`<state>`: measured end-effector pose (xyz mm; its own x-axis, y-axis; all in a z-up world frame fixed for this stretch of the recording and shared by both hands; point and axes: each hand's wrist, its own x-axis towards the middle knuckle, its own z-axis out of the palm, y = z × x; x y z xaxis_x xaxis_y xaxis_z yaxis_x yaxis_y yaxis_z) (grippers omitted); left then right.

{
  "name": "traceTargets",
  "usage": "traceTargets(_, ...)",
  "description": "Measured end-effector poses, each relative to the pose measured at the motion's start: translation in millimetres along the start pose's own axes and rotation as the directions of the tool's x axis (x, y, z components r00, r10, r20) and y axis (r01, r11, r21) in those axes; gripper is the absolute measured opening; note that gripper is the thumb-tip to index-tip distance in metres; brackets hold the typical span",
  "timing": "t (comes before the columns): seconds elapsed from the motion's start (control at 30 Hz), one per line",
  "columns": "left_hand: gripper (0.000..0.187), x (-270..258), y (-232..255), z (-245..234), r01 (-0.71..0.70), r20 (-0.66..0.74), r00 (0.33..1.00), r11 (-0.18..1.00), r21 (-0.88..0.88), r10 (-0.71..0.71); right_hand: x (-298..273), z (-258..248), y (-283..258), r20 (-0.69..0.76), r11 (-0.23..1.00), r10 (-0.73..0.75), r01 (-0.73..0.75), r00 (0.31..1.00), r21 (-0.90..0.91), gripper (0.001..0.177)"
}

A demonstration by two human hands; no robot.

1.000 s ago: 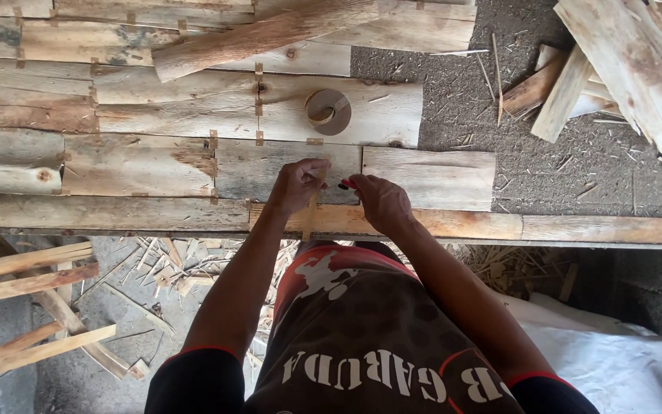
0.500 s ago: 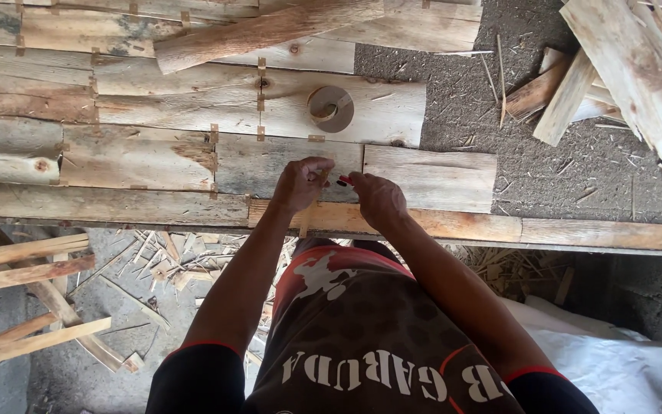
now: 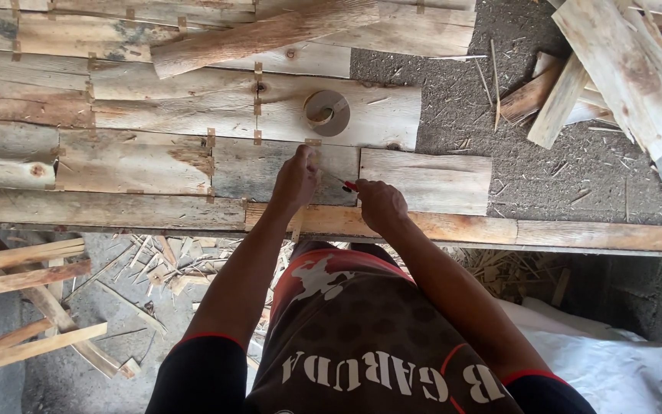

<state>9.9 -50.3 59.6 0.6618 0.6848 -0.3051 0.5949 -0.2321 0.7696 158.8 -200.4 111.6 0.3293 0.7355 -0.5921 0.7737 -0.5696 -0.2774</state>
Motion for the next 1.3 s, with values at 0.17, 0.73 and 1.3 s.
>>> traceTargets(0.17,0.023,13.4,-54.9,27.6,0.003,-0.003,1.000,1.000,-0.017,-0.003,-8.3,-9.3,-0.8,-0.022,0.999,0.002,-0.001,1.000,0.033,0.019)
traceTargets(0.73,0.022,12.0,-83.5,26.1,-0.048,0.038,0.997,0.913,-0.404,0.069,-12.5,-22.3,-17.3,-0.143,0.972,-0.221,0.230,0.965,0.047,0.020)
traceTargets(1.3,0.044,5.6,-59.1,15.6,-0.063,0.081,0.991,0.899,-0.434,0.109,2.1,-5.2,-10.7,-0.189,0.964,-0.245,0.260,0.951,0.061,0.030)
